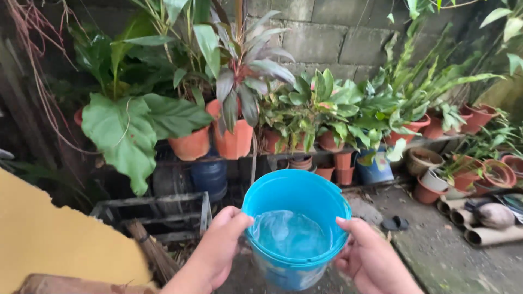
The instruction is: Watering various potted plants using a bucket refilled from an outdoor hose.
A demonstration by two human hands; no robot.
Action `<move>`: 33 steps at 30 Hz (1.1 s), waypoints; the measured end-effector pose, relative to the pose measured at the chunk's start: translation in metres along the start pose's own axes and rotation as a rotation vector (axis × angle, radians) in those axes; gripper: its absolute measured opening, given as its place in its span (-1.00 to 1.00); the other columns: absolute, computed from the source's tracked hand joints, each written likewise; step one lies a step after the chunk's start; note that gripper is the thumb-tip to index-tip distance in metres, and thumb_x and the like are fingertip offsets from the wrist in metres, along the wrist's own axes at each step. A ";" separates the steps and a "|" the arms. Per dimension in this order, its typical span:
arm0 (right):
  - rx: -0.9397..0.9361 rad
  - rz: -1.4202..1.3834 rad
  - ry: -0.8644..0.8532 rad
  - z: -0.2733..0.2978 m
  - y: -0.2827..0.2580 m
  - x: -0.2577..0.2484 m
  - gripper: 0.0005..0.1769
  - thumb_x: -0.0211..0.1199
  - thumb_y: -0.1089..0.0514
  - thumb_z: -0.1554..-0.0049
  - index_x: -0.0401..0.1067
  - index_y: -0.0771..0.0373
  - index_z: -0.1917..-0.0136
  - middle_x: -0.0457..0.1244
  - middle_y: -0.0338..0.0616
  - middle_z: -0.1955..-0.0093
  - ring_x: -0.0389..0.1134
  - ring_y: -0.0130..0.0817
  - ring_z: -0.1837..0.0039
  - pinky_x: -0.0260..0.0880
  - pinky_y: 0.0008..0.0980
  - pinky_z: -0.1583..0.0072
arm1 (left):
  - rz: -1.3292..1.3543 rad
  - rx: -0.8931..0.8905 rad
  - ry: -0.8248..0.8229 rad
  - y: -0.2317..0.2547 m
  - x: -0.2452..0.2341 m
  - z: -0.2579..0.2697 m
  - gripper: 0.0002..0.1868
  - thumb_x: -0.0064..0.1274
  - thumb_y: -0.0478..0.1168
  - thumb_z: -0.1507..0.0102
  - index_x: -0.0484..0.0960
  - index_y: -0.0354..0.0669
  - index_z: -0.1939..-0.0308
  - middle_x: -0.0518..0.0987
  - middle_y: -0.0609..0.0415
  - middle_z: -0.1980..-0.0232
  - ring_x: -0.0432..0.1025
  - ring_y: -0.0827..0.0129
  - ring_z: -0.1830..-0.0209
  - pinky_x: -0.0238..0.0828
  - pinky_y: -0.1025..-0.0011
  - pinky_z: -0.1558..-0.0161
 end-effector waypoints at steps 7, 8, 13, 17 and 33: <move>0.061 0.091 -0.082 -0.024 -0.045 0.005 -0.81 0.23 0.05 -0.06 0.39 0.16 0.10 0.33 -0.25 0.29 0.30 -0.41 0.27 0.28 -0.37 0.21 | 0.064 -0.119 -0.022 0.013 0.026 -0.033 -0.75 0.05 -0.09 -0.23 0.45 -0.11 0.11 0.57 0.07 0.08 0.48 0.30 0.03 0.46 0.05 -0.07; 0.086 0.058 -0.103 -0.023 -0.048 0.011 -0.80 0.22 0.04 -0.06 0.39 0.18 0.10 0.33 -0.24 0.28 0.31 -0.42 0.25 0.32 -0.38 0.17 | 0.096 -0.115 -0.041 0.007 0.025 -0.043 -0.73 0.03 -0.11 -0.21 0.44 -0.14 0.11 0.57 0.05 0.07 0.50 0.24 0.02 0.46 0.01 -0.10; 0.099 0.012 -0.026 -0.100 -0.025 -0.023 -0.86 0.24 0.09 -0.08 0.32 0.12 0.17 0.25 -0.30 0.36 0.26 -0.37 0.32 0.28 -0.34 0.22 | 0.063 -0.169 -0.049 0.002 0.031 -0.091 -0.71 0.00 -0.10 -0.21 0.45 -0.17 0.08 0.59 -0.01 0.07 0.51 0.19 0.02 0.43 -0.05 -0.12; 0.074 -0.053 -0.006 -0.142 -0.031 -0.023 -0.84 0.18 0.07 -0.06 0.28 0.15 0.24 0.19 -0.31 0.41 0.19 -0.41 0.37 0.21 -0.36 0.26 | -0.039 -0.185 -0.109 0.006 0.032 -0.142 -0.73 0.00 -0.12 -0.20 0.48 -0.15 0.08 0.59 0.02 0.05 0.54 0.22 -0.01 0.49 0.05 -0.16; -0.154 0.063 -0.048 -0.326 -0.153 0.020 -0.84 0.18 0.06 -0.14 0.26 0.10 0.19 0.12 -0.40 0.39 0.12 -0.49 0.37 0.13 -0.47 0.32 | -0.991 0.399 0.129 0.114 0.029 -0.349 -0.29 0.00 0.29 -0.26 0.39 -0.20 -0.21 0.58 -0.28 -0.07 0.50 -0.07 -0.08 0.41 0.14 -0.08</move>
Point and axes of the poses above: each hand's wrist, its own z-axis away from the middle knuckle, its own x-axis out of the palm, y = z × x, the point moved 1 cm from there along -z, towards the middle knuckle
